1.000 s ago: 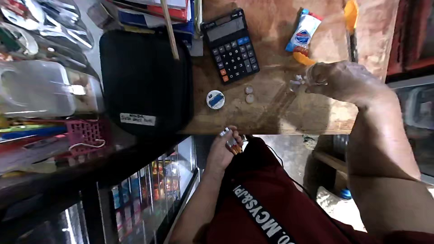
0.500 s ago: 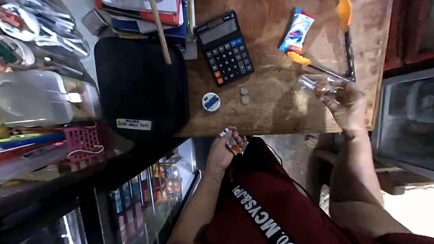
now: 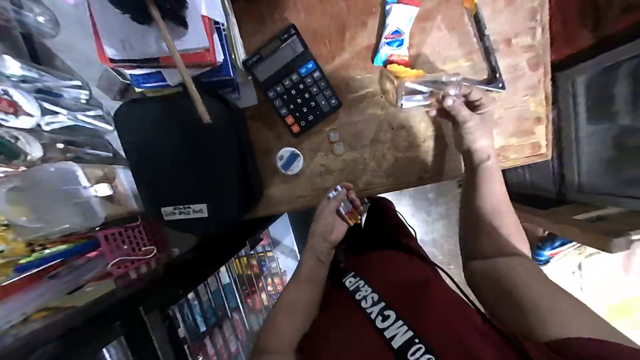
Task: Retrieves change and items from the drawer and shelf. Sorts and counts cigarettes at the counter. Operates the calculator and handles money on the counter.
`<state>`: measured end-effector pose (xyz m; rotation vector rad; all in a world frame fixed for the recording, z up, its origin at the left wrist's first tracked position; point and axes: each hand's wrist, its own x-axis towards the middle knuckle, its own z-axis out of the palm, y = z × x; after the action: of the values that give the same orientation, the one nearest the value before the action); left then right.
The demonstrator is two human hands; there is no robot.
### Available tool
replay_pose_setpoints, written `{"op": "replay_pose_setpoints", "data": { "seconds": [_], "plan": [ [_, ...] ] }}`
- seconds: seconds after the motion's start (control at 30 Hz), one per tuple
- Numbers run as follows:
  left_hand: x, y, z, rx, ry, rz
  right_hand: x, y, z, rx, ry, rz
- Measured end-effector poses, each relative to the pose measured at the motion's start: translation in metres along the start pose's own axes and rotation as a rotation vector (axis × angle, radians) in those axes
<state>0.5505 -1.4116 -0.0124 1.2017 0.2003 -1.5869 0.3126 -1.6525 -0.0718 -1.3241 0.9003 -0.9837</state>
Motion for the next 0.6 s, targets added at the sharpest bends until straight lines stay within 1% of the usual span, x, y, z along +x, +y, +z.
{"op": "replay_pose_setpoints", "data": {
  "seconds": [0.13, 0.23, 0.33, 0.47, 0.6],
  "plan": [
    [0.002, -0.001, -0.001, -0.007, 0.007, -0.001, 0.035, 0.002, 0.022, 0.057, -0.083, 0.101],
    [0.0, 0.001, -0.001, -0.015, 0.016, 0.0, 0.037, -0.008, 0.03, -0.012, -0.142, 0.145],
    [0.001, 0.003, -0.003, -0.051, 0.015, 0.011, 0.026, -0.014, 0.021, -0.075, -0.04, 0.184],
    [0.01, 0.001, -0.004, -0.115, -0.032, 0.016, 0.014, -0.013, 0.0, -0.147, 0.113, 0.163],
    [0.022, 0.0, 0.007, -0.157, -0.007, 0.031, 0.002, -0.02, -0.011, -0.244, 0.204, 0.118]
  ]
}}
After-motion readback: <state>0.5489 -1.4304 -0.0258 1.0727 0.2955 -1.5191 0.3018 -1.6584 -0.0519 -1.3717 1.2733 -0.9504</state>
